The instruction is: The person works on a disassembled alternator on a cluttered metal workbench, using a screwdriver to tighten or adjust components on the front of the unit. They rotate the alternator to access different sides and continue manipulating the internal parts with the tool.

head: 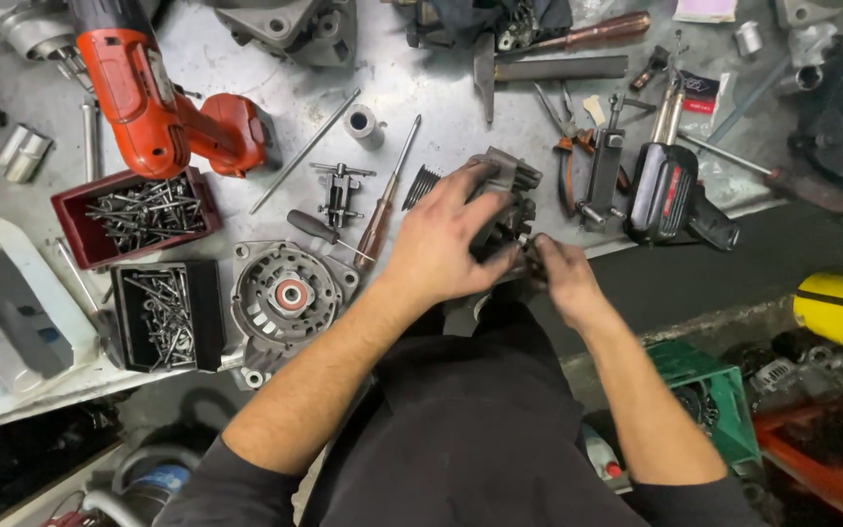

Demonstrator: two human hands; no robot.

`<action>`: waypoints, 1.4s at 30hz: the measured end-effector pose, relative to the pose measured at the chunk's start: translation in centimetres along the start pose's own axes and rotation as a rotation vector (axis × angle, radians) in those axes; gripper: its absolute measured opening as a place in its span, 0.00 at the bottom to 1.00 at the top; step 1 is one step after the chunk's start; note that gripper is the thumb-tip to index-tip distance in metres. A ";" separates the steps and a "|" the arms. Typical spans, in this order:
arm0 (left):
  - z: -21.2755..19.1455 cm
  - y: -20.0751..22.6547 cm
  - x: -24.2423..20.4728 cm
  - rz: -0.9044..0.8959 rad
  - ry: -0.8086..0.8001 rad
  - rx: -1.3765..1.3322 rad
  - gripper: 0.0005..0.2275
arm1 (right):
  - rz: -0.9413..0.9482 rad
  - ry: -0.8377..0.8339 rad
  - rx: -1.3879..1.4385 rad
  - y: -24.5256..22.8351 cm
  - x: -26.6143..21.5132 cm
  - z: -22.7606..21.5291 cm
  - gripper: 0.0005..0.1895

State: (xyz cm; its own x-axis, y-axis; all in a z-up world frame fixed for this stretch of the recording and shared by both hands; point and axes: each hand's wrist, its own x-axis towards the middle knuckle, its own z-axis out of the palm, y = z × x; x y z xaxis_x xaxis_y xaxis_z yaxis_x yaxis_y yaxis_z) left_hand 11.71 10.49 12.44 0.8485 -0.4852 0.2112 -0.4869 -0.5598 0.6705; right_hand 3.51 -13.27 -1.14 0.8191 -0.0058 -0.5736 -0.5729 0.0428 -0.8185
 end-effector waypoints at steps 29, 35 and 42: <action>2.3 -6.2 -0.9 -0.217 0.166 -0.278 0.27 | 0.571 -0.085 0.672 -1.2 -1.3 2.2 0.20; 2.8 -11.1 -0.6 -0.509 0.116 -0.690 0.16 | -0.138 0.281 -0.059 3.0 -0.7 2.6 0.12; 2.2 -10.0 2.1 -0.480 -0.077 -0.262 0.15 | -0.072 0.183 0.138 2.8 0.3 2.3 0.13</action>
State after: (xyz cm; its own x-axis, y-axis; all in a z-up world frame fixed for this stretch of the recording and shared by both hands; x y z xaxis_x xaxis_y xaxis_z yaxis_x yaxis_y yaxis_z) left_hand 17.89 13.60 4.56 0.9402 -0.2699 -0.2079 0.0270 -0.5492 0.8352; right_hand 2.22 -10.87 -3.58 0.8314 -0.1944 -0.5206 -0.4936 0.1720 -0.8525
